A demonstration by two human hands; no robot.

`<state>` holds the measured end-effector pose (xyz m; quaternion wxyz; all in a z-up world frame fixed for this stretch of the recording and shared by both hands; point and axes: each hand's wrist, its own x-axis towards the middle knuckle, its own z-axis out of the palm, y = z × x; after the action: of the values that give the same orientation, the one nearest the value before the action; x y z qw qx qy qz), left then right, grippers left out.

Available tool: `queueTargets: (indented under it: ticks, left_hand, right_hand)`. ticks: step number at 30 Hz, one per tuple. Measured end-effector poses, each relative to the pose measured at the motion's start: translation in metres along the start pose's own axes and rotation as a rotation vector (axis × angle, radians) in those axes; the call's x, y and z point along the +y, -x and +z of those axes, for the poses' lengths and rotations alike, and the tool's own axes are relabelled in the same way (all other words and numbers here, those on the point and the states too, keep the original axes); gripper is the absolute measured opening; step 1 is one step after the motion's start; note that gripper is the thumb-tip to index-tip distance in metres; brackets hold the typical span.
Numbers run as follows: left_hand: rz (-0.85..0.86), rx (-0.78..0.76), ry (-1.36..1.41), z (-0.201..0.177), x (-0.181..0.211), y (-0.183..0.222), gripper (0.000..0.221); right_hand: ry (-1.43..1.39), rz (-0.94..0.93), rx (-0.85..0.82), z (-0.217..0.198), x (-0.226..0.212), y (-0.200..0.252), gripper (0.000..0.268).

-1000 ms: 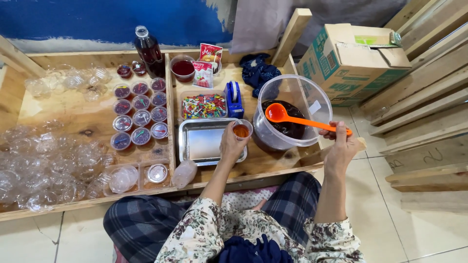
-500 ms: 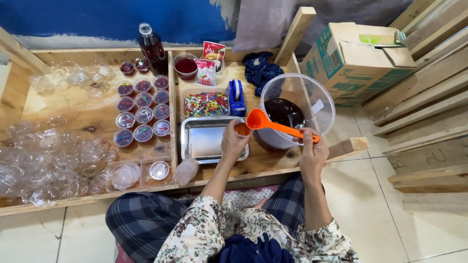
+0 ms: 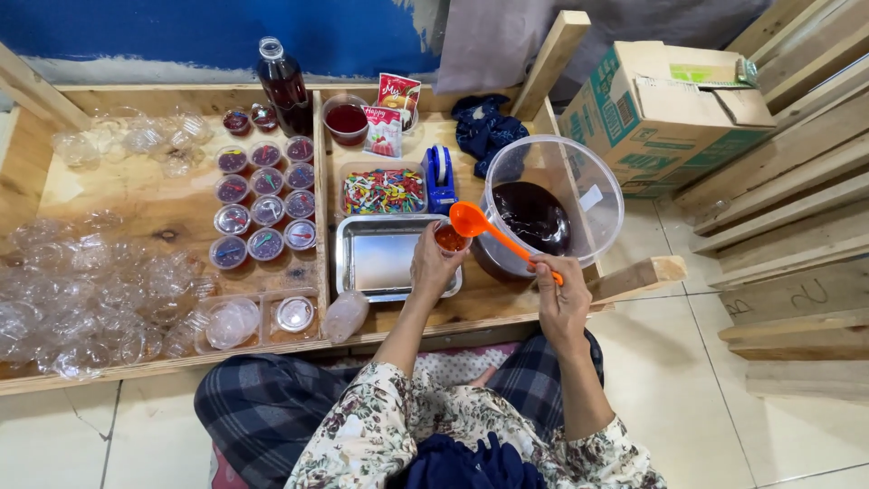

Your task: The person fills small cups with a dark liquid from a large container using a ladle, adds sprinkles by hand, and seals the cups with lids by hand.

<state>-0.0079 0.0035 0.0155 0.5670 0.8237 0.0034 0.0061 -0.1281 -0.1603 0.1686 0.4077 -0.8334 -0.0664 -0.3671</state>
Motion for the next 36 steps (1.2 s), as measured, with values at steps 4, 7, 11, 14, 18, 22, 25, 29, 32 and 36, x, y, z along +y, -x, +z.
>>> queueTargets:
  ticks: [4,7,11,14,18,22,25,29,32,36]
  left_hand:
    - [-0.022,-0.002,0.005,0.003,0.002,-0.002,0.083]
    - [-0.067,0.003,0.050,0.004,0.007,-0.002,0.080]
    - [-0.043,-0.016,0.000,0.004,0.007,0.000,0.084]
    - [-0.035,-0.008,0.015,0.004,0.009,0.001,0.080]
    - [-0.028,-0.001,0.004,0.005,0.006,-0.001,0.079]
    - [0.013,0.023,-0.011,0.005,0.003,0.000,0.080]
    - [-0.024,-0.001,-0.013,0.001,0.004,0.000,0.080]
    - [-0.010,0.016,-0.015,0.000,0.004,0.000,0.081]
    - [-0.019,0.015,-0.027,0.002,-0.002,-0.002,0.082]
    - [-0.019,0.010,-0.016,0.003,-0.002,0.000,0.081]
  right_hand:
    - [-0.009,-0.071,-0.065,-0.001,-0.001,-0.001,0.013]
    - [-0.010,-0.084,-0.078,-0.005,0.003,-0.001,0.013]
    - [-0.039,0.089,0.061,-0.015,0.005,-0.005,0.022]
    - [-0.031,0.246,0.220,-0.019,0.005,-0.021,0.028]
    - [0.005,0.316,0.293,-0.015,0.031,-0.035,0.031]
    - [0.137,0.361,0.138,0.001,0.088,-0.031,0.028]
    - [0.303,0.399,-0.148,0.012,0.121,-0.027,0.029]
    - [0.372,0.495,-0.305,0.018,0.134,-0.024,0.031]
    - [0.270,0.548,-0.202,0.009,0.123,-0.026,0.028]
    - [0.070,0.605,0.031,-0.011,0.111,-0.035,0.023]
